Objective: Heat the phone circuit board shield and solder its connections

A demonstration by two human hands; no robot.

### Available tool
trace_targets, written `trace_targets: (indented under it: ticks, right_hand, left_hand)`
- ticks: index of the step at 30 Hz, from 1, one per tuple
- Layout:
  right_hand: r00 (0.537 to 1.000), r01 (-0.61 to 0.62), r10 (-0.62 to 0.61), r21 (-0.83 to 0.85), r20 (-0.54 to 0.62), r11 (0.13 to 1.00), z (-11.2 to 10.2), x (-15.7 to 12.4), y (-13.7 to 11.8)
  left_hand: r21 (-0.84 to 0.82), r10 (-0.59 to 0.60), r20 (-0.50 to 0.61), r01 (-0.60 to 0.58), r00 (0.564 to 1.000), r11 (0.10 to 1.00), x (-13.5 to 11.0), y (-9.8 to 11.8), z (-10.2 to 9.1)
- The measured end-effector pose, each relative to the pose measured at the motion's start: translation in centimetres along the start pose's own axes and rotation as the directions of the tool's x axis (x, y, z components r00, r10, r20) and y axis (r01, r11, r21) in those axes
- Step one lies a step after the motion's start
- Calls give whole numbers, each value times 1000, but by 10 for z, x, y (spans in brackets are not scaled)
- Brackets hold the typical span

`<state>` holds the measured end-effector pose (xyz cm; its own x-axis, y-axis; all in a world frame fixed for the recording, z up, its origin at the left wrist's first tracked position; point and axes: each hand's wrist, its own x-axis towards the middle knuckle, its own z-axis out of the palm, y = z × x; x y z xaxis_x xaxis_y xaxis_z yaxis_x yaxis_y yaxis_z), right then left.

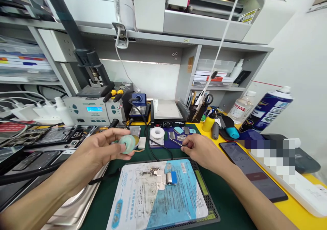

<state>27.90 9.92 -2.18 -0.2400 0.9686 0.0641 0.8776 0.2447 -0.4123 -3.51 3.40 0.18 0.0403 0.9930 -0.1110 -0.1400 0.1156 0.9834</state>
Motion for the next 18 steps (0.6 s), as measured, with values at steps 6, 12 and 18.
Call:
trace_targets:
  ticks: [6,12,18]
  right_hand:
    - [980,165,-148,123,-133,979,-6,-12,-18]
    - [814,555,-471,214,-340,804,2,-34,-54]
    - [692,693,-630,80,-352,716,10,-43,-74]
  left_hand:
    - [48,65,46,-68,997,997,-3,-2,1]
    - [85,93,104,-102,990,991,-10,0,7]
    - [60,79,175,-91,981,994,-15,-5,9]
